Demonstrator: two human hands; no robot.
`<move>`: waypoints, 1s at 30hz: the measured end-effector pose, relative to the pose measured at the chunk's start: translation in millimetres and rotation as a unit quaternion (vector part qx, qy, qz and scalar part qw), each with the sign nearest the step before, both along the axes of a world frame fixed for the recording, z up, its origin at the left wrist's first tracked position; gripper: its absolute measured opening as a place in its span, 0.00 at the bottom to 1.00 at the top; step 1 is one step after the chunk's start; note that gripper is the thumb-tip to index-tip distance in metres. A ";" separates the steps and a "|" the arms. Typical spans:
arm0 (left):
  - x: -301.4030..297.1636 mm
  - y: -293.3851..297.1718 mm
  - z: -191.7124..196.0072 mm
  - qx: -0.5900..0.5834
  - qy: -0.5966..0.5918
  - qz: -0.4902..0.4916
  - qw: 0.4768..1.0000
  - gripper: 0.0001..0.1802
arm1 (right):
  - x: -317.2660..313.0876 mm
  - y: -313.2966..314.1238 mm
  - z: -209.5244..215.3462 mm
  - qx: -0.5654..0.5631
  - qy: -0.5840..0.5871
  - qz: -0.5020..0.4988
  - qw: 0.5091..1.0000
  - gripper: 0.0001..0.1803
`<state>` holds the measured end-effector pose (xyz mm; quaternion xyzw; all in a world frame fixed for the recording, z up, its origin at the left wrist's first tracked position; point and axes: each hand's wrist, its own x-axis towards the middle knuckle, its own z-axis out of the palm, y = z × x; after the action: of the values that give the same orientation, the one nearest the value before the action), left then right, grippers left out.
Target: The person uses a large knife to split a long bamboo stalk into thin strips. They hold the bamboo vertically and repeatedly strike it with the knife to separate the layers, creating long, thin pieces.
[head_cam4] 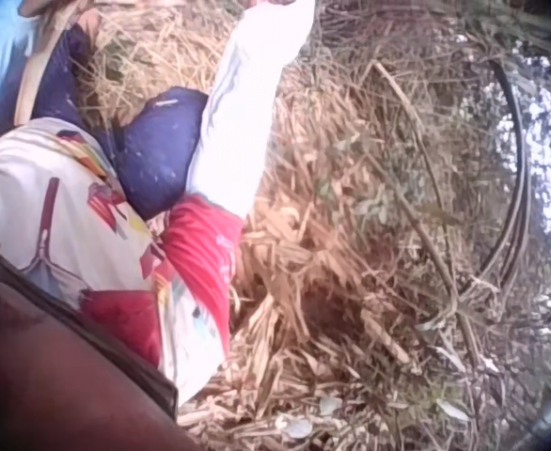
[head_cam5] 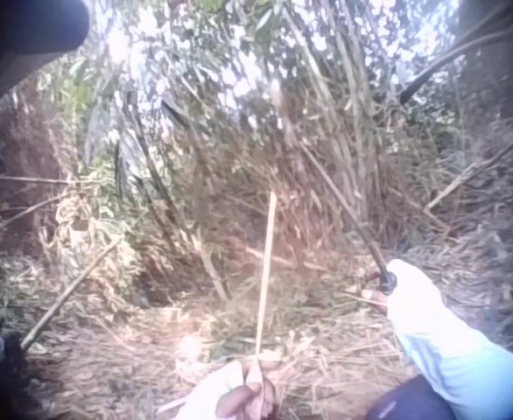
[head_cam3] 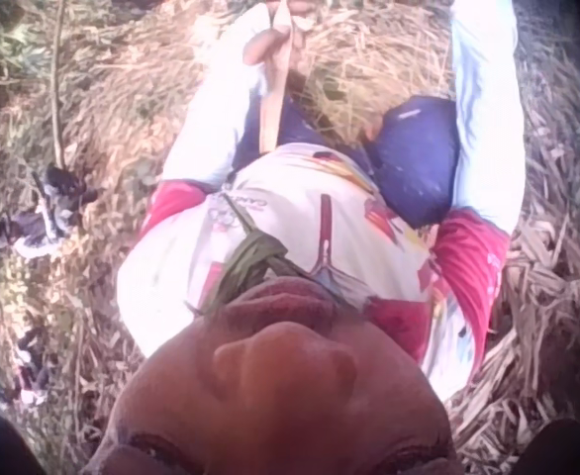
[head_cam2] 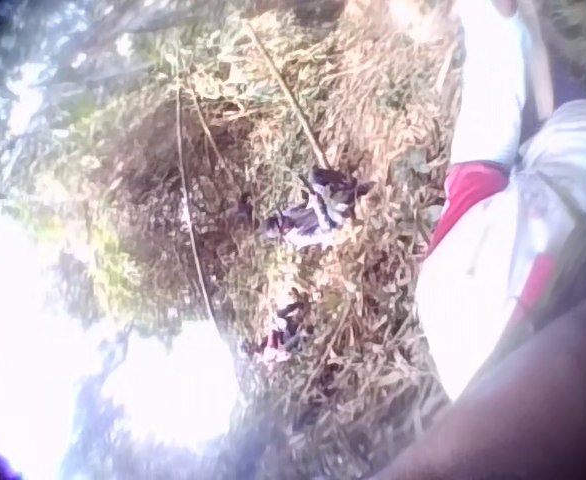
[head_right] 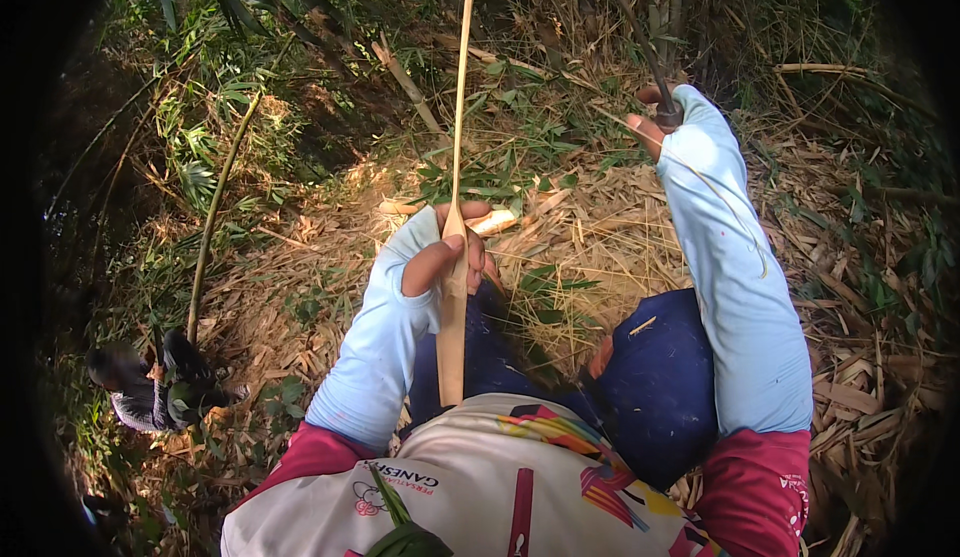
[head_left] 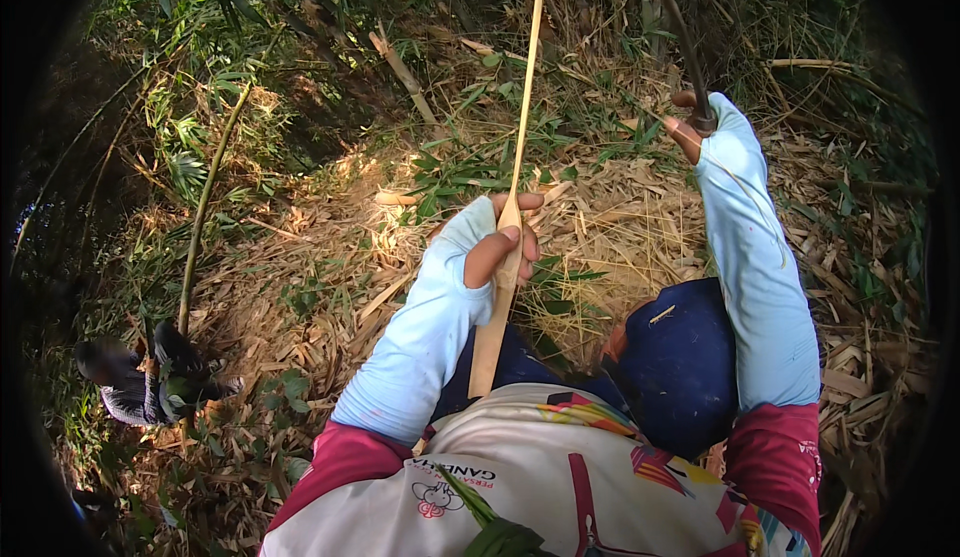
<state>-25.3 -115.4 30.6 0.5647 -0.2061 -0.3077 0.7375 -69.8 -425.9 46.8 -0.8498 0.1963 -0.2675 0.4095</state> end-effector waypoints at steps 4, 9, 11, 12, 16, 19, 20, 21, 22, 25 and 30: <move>0.1 -0.9 7.0 -0.048 -0.003 0.027 0.998 0.23 | -5.1 41.8 -1.4 0.059 -0.064 0.116 0.989 0.19; -5.2 -8.9 19.9 -0.038 0.002 0.077 0.996 0.18 | -17.7 66.7 -0.9 -0.164 -0.131 0.178 0.961 0.17; -4.9 -10.7 22.7 -0.021 0.011 0.089 0.996 0.13 | -24.6 74.3 12.5 -0.185 -0.057 0.224 0.955 0.18; -4.8 -11.7 21.9 -0.051 0.046 0.107 0.992 0.13 | -27.3 78.7 20.8 -0.195 -0.020 0.247 0.949 0.18; 15.7 -8.3 0.3 -0.113 0.139 0.127 0.976 0.19 | -21.0 87.6 20.3 -0.265 0.111 0.283 0.915 0.15; 9.7 -12.2 -11.8 -0.067 0.073 0.157 0.983 0.17 | -20.6 94.9 16.9 -0.268 0.138 0.297 0.906 0.13; 10.9 -10.9 -18.0 -0.084 0.104 0.145 0.980 0.17 | -20.4 95.3 14.8 -0.270 0.147 0.303 0.902 0.14; 15.7 -8.9 -27.7 -0.101 0.136 0.133 0.976 0.17 | -20.7 96.6 14.1 -0.271 0.147 0.302 0.902 0.13; 20.1 -7.3 -35.9 -0.119 0.167 0.121 0.971 0.17 | -21.0 98.5 14.2 -0.271 0.147 0.300 0.903 0.13; 20.4 3.4 -63.3 -0.093 0.137 0.138 0.976 0.17 | -18.4 101.4 10.2 -0.202 0.114 0.286 0.930 0.13; 3.7 9.0 -69.3 -0.107 0.092 0.147 0.979 0.22 | -16.1 94.5 -13.6 -0.083 0.012 0.186 0.979 0.16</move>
<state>-21.6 -106.4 -38.6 0.4761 -0.0836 -0.2233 0.8465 -85.9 -331.4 33.2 -0.9054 0.0164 -0.1920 0.3782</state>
